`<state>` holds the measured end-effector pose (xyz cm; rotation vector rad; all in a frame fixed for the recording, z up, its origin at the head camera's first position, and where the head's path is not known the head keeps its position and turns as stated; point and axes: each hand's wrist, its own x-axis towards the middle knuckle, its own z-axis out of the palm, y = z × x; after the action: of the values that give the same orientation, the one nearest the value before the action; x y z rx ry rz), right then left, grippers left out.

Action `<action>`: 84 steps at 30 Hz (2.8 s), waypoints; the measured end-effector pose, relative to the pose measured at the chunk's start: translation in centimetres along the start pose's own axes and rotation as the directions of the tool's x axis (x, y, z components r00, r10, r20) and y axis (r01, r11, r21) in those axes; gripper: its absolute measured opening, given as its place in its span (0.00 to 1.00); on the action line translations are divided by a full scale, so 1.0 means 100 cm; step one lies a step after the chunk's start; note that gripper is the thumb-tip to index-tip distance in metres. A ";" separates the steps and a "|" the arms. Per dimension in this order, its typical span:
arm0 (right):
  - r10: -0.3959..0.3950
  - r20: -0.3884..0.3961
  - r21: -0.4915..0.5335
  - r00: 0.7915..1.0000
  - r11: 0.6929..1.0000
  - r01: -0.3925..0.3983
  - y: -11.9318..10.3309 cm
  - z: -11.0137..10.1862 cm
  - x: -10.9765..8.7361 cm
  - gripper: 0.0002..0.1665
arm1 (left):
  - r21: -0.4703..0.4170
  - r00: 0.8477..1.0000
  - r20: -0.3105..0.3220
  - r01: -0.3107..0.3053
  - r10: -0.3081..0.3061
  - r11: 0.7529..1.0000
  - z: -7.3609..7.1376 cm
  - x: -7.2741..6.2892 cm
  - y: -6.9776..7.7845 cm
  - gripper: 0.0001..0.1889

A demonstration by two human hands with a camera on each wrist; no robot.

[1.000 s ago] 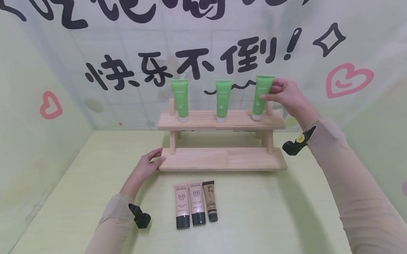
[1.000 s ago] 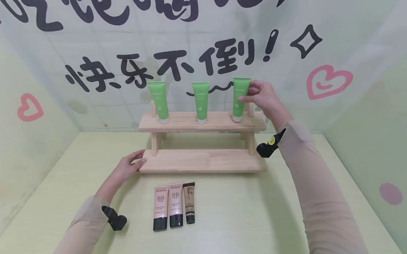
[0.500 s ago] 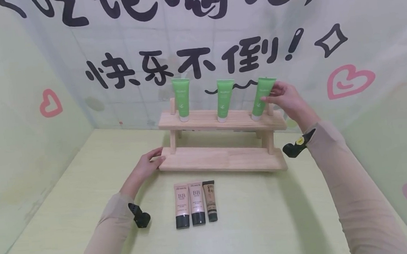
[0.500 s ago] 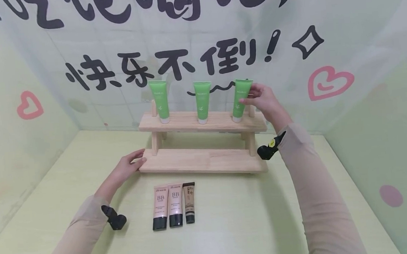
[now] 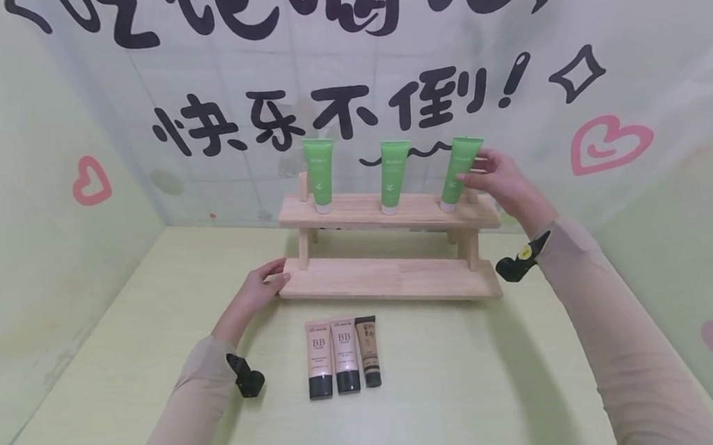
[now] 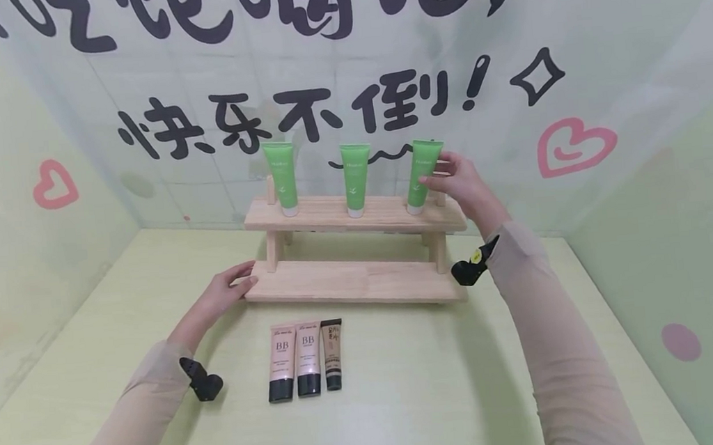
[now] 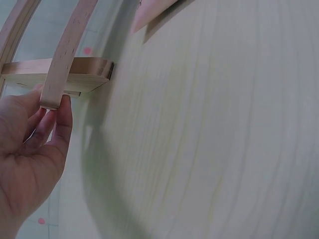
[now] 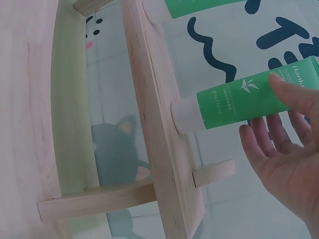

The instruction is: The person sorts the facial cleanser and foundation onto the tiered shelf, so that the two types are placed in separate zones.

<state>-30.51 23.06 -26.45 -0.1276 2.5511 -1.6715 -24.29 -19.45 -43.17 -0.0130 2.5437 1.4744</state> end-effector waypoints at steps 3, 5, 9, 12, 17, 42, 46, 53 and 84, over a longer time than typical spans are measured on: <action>0.024 -0.020 0.028 1.000 0.999 -0.024 -0.001 -0.001 -0.003 0.45 | 0.001 1.000 0.006 -0.012 0.012 1.000 0.000 0.000 0.002 0.29; 0.052 -0.037 0.058 0.998 0.997 -0.050 -0.002 -0.001 -0.004 0.46 | 0.006 1.000 0.009 -0.016 0.016 1.000 -0.001 0.000 0.002 0.29; 0.097 -0.059 0.115 0.994 0.989 -0.090 0.000 0.000 -0.009 0.46 | 0.015 1.000 0.012 -0.009 0.009 1.000 -0.003 -0.001 0.003 0.29; 0.106 -0.059 0.144 0.993 0.985 -0.097 0.004 0.001 -0.013 0.46 | 0.022 1.000 0.010 -0.011 0.010 1.000 -0.003 -0.001 0.004 0.30; 0.104 -0.031 0.160 0.994 0.982 -0.098 0.014 0.005 -0.018 0.46 | 0.038 1.000 0.010 -0.004 0.004 0.999 -0.002 -0.002 0.004 0.29; 0.143 0.132 -0.010 0.981 0.990 -0.143 0.035 0.010 -0.037 0.39 | 0.037 1.000 0.021 0.009 -0.010 0.999 0.000 -0.006 0.002 0.30; 0.128 0.161 -0.012 0.979 0.992 -0.128 0.036 0.011 -0.039 0.37 | 0.037 1.000 0.020 0.005 -0.006 0.999 0.000 -0.006 0.004 0.30; 0.105 0.197 0.043 0.975 0.992 -0.116 0.038 0.016 -0.040 0.33 | 0.032 1.000 0.027 -0.001 0.000 0.999 -0.002 -0.004 0.003 0.30; 0.115 0.296 0.058 0.948 0.989 -0.138 0.056 0.064 -0.053 0.28 | 0.050 1.000 0.029 0.009 -0.010 0.999 0.000 -0.004 0.003 0.30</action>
<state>-24.56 20.11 -33.99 -0.1857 2.2266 -1.5714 -23.96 -19.38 -42.84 0.0042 2.5525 1.3973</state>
